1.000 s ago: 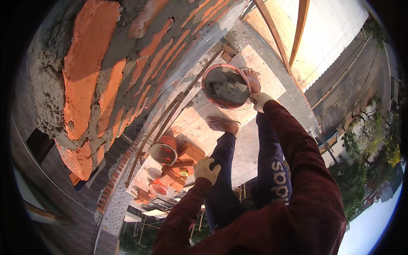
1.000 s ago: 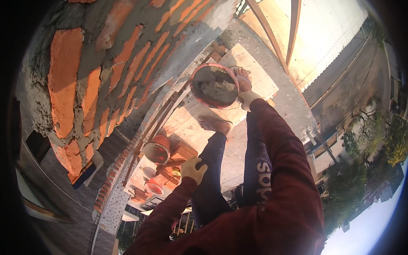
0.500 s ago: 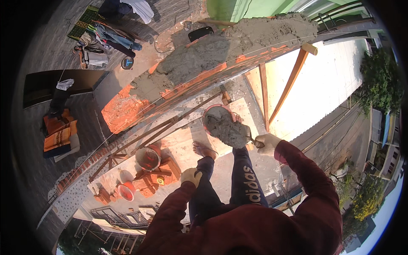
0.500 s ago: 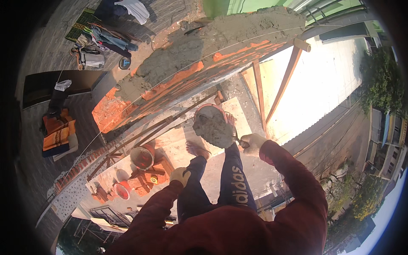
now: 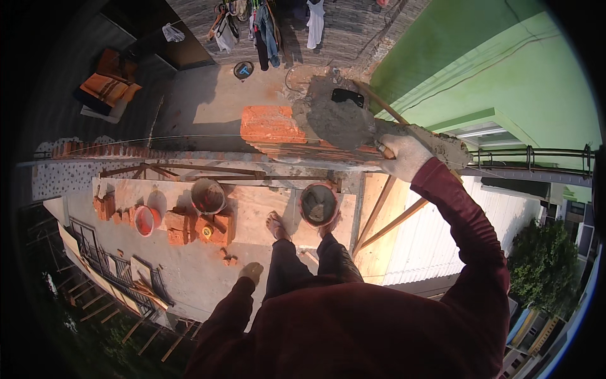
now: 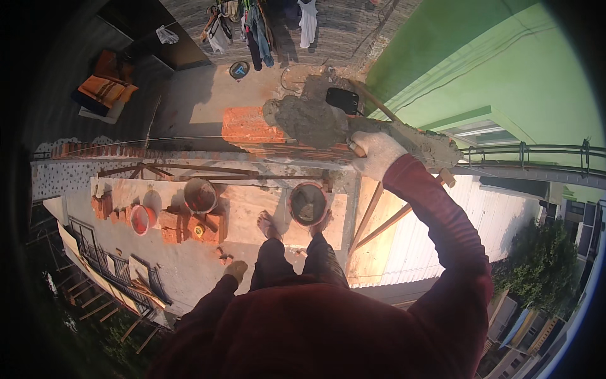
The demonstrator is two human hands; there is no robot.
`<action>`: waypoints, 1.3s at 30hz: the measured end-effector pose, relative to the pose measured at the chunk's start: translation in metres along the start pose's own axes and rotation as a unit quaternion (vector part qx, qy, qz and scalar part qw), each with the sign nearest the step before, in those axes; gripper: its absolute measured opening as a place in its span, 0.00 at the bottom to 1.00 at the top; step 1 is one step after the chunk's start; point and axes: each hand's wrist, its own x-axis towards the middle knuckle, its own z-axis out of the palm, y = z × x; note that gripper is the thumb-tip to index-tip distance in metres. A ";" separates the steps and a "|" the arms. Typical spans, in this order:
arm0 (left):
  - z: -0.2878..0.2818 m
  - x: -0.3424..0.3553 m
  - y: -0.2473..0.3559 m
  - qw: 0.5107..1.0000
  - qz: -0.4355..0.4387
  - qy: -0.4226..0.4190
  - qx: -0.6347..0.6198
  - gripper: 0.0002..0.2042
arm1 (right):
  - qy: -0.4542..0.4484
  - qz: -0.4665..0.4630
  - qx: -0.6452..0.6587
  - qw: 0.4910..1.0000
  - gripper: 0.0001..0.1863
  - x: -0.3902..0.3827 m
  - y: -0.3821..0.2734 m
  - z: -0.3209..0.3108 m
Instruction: The person scoops mortar from a pan with a trowel and applies it to a brick wall, then places bricks onto the mortar and taps them into position. The person repeats this process to extend the wall.
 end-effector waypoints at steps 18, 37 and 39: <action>-0.012 -0.023 0.014 0.989 0.024 0.073 -0.128 0.25 | -0.160 0.201 0.138 0.957 0.22 0.036 -0.011 -0.059; -0.019 -0.023 0.004 0.987 0.035 0.069 -0.144 0.24 | -0.224 0.160 -0.057 0.960 0.23 0.033 0.033 -0.055; -0.019 -0.027 -0.006 0.983 0.013 0.078 -0.166 0.24 | -0.217 0.169 -0.032 0.961 0.23 0.027 0.024 -0.060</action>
